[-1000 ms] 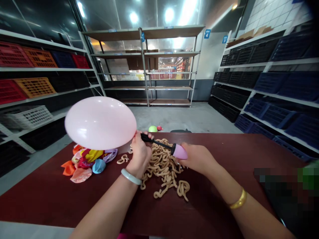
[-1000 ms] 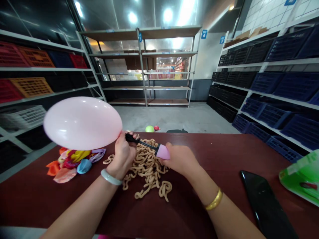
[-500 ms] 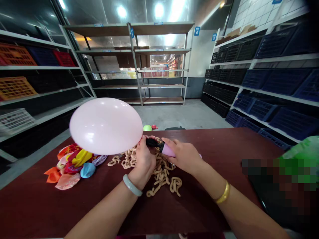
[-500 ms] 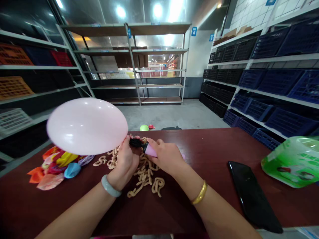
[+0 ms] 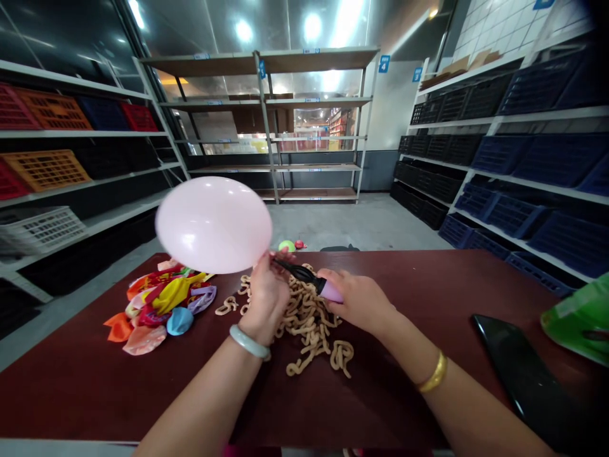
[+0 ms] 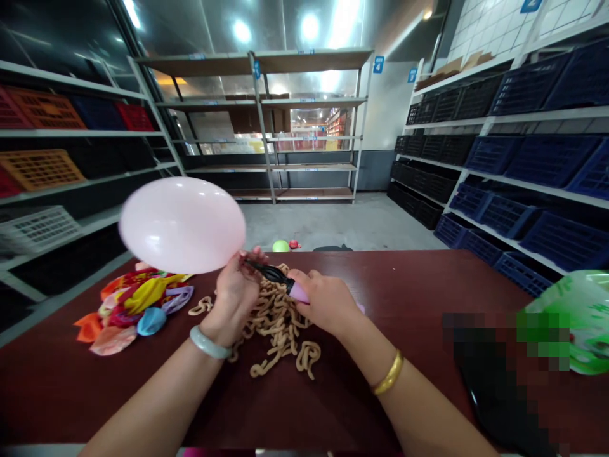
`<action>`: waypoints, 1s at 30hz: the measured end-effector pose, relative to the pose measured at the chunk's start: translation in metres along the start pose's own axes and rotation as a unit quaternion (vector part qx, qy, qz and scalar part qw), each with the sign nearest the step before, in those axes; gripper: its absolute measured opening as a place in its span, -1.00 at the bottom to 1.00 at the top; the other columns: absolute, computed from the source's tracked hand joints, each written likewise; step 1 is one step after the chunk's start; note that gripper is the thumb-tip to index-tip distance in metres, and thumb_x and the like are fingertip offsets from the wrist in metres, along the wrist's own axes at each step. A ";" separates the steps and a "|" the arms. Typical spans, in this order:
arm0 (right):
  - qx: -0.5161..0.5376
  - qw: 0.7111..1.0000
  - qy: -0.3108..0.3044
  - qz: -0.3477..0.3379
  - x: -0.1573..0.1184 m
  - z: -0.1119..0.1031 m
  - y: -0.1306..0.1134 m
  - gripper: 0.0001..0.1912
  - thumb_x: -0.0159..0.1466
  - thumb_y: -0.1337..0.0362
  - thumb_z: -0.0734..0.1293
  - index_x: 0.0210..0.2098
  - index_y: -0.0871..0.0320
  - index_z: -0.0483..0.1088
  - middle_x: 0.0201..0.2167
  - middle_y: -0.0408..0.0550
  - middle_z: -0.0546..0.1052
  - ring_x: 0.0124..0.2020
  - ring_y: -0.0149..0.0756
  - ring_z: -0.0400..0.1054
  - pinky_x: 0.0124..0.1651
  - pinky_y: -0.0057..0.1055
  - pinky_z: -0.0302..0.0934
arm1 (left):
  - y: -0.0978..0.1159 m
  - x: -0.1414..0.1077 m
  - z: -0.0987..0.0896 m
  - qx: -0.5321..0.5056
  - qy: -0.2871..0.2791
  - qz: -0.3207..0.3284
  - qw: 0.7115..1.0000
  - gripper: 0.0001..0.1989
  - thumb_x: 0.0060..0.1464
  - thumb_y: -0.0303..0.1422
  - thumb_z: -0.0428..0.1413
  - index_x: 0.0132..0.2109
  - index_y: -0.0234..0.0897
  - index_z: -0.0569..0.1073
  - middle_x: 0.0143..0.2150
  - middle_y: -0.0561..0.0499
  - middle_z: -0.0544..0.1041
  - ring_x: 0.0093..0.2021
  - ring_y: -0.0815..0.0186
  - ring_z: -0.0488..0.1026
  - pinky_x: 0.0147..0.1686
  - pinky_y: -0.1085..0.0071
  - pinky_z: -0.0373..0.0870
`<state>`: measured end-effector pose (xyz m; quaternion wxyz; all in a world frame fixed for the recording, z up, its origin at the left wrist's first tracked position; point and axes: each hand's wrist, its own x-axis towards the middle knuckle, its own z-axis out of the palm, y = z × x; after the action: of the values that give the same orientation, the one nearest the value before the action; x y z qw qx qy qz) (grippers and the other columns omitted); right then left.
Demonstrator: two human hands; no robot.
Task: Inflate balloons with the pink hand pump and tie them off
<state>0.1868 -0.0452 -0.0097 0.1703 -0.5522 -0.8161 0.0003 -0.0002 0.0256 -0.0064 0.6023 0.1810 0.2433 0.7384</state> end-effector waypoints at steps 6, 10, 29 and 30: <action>-0.011 0.997 -0.002 0.070 0.007 -0.001 0.038 -0.41 0.17 0.16 0.29 0.19 -0.08 0.16 -0.08 -0.04 0.50 -0.14 -0.12 0.43 -0.18 -0.32 0.18 | 0.031 0.025 -0.012 -0.047 -0.017 -0.068 0.996 -0.78 0.18 -0.46 -0.02 -0.45 -0.32 0.34 -0.15 -0.16 0.58 -0.09 0.21 0.52 -0.03 0.25 0.40; -0.059 0.986 -0.065 0.144 0.008 -0.004 0.067 -0.48 0.16 0.16 0.28 0.13 -0.07 0.23 -0.16 -0.03 0.54 -0.17 -0.07 0.44 -0.27 -0.32 0.14 | 0.028 0.017 -0.009 -0.090 -0.078 -0.170 0.978 -0.85 0.16 -0.46 0.01 -0.35 -0.31 0.44 0.05 -0.11 0.52 0.07 0.15 0.45 0.06 0.16 0.35; 0.133 0.967 0.204 -0.070 0.005 -0.007 0.005 -0.78 0.30 0.16 0.31 -0.10 0.09 0.38 -0.18 -0.04 0.51 -0.18 -0.27 0.39 -0.12 -0.37 0.23 | -0.031 -0.064 0.011 0.004 -0.208 -0.289 0.934 -0.72 0.16 -0.41 0.07 0.00 -0.26 0.50 -0.01 -0.05 0.54 -0.01 0.29 0.44 0.07 0.35 0.28; 0.120 0.969 0.204 -0.069 0.004 -0.004 0.000 -0.81 0.28 0.20 0.33 -0.12 0.09 0.38 -0.20 -0.04 0.51 -0.20 -0.25 0.39 -0.15 -0.37 0.22 | -0.035 -0.069 0.011 0.007 -0.206 -0.287 0.936 -0.74 0.14 -0.43 0.08 -0.02 -0.26 0.51 -0.09 -0.03 0.56 -0.09 0.31 0.47 0.04 0.36 0.30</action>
<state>0.1867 -0.0428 -0.0044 0.3983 -0.4581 -0.7943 -0.0263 0.0487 -0.0346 -0.0155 0.8243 0.2554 0.1607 0.4790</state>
